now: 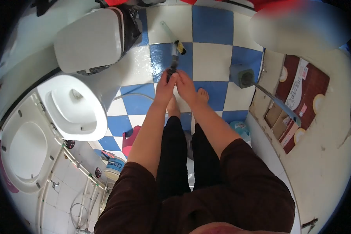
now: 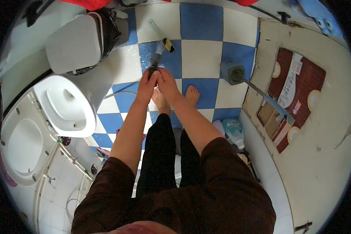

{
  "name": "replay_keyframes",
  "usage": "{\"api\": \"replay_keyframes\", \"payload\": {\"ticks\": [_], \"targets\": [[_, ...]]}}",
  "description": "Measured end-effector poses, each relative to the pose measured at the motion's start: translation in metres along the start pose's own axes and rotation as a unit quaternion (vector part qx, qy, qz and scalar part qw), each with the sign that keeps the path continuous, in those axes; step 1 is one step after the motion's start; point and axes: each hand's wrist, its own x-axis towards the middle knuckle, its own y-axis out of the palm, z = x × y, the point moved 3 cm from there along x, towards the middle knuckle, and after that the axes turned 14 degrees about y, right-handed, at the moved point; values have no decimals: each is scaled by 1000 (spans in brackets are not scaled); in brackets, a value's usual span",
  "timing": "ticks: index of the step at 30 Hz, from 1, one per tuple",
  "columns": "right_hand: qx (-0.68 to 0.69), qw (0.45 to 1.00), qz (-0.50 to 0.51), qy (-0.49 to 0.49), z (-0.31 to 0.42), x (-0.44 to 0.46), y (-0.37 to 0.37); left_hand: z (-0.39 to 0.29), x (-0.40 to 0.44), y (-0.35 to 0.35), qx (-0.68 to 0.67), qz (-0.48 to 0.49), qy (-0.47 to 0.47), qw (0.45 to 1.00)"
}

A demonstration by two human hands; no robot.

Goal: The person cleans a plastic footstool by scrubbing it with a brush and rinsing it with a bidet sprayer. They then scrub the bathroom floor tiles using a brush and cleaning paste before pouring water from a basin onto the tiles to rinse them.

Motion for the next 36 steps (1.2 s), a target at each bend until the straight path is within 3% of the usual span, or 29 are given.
{"api": "replay_keyframes", "payload": {"ticks": [2, 3, 5, 7, 9, 12, 14, 16, 18, 20, 22, 24, 27, 29, 30, 31, 33, 34, 35, 36], "targets": [[37, 982, 170, 78, -17, 29, 4, 13, 14, -13, -10, -36, 10, 999], [116, 961, 192, 163, 3, 37, 1, 19, 19, -18, 6, -33, 2, 999], [136, 975, 130, 115, -42, 97, 0, 30, 31, -25, 12, -33, -3, 999], [111, 983, 43, 138, -51, 159, 4, 42, 41, -30, -6, -39, -2, 999], [213, 955, -14, 204, -34, 202, 16, 45, 48, -36, 6, -45, -27, 999], [216, 945, 12, 247, -50, 283, 34, 44, 52, -42, -9, -60, -43, 997], [69, 975, -16, 210, -100, 343, 51, 49, 50, -42, -20, -67, -42, 997], [89, 967, -52, 233, -107, 334, 51, 54, 45, -44, -22, -69, -37, 997], [273, 907, -92, 306, -65, 255, 41, 54, 37, -44, -7, -66, -18, 998], [405, 848, -167, 300, -94, 232, 31, 45, 26, -40, 17, -92, -29, 995], [205, 919, -182, 283, -124, 207, 5, 37, 7, -37, 47, -99, -23, 994], [28, 937, -270, 220, -142, 176, -17, 24, -16, -26, 87, -114, -12, 990], [155, 942, -218, 200, -124, 143, -40, 16, -53, -13, 105, -127, 17, 986], [19, 969, -198, 149, -129, 147, -65, 23, -74, -4, 105, -137, 40, 984], [-50, 974, -185, 122, -132, 151, -77, 26, -79, 0, 105, -144, 53, 983], [-210, 955, -178, 111, -120, 155, -87, 24, -78, 5, 72, -139, 35, 987], [-329, 915, -233, 1, -141, 199, -113, 31, -71, 7, 87, -114, 61, 988], [-173, 958, -211, 88, -128, 217, -125, 33, -63, 7, 81, -112, 71, 988], [-56, 960, -229, 152, -103, 229, -130, 34, -54, 7, 76, -109, 81, 988], [-78, 958, -261, 88, -87, 244, -130, 27, -48, 8, 58, -116, 77, 989]]}}
